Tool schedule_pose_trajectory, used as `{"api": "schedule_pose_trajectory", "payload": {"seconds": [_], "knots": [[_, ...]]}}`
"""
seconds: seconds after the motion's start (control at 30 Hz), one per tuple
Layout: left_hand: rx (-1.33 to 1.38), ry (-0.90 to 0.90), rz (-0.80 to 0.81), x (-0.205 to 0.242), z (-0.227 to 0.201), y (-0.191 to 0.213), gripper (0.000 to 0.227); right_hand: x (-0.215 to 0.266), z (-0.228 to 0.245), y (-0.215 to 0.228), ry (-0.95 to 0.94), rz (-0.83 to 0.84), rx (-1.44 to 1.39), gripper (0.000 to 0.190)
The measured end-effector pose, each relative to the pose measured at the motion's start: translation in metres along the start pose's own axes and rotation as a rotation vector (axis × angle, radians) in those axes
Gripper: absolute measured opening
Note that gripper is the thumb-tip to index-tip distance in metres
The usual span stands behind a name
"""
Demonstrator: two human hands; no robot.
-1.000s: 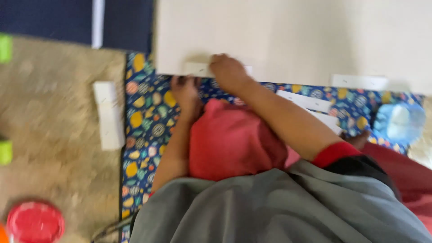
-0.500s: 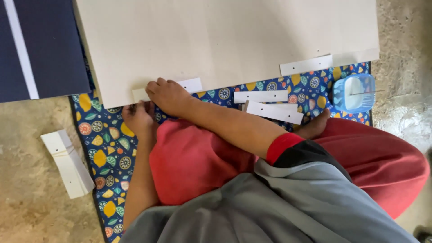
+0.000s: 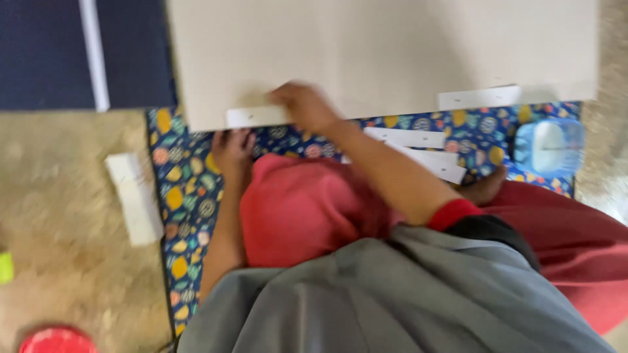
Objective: Assembling cardboard components by applying glue to small strips and attaching them to a larger board to create a structure.
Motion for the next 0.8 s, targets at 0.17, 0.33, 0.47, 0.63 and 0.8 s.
{"api": "schedule_pose_trajectory", "payload": {"seconds": [0.17, 0.33, 0.47, 0.63, 0.8], "knots": [[0.011, -0.072, -0.218, 0.038, -0.060, -0.013, 0.051, 0.038, 0.007, 0.048, 0.539, -0.263, 0.663, 0.034], [-1.088, -0.914, -0.228, 0.061, -0.116, -0.011, 0.015, 0.052, 0.011, 0.020, 0.696, -0.209, 1.108, 0.024], [-1.644, -1.003, -0.228, 0.057, -0.094, 0.016, 0.021, 0.035, -0.017, 0.010, 0.875, -0.257, 1.264, 0.021], [-1.702, -0.878, -0.144, 0.062, -0.093, 0.009, 0.033, 0.035, -0.008, 0.009, 0.664, -0.108, 1.412, 0.031], [-1.486, -1.126, 0.126, 0.063, -0.096, -0.030, 0.050, 0.033, -0.012, 0.008, 0.533, -0.099, 1.320, 0.038]]}}
Point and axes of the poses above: each hand's wrist, its own x-axis away from the middle knuckle, its own y-axis out of the back of the hand, z = x × y, the point moved 3 cm from there along -x, towards the middle knuckle, and after that the axes turned 3 degrees about -y, right-handed, at the moved point
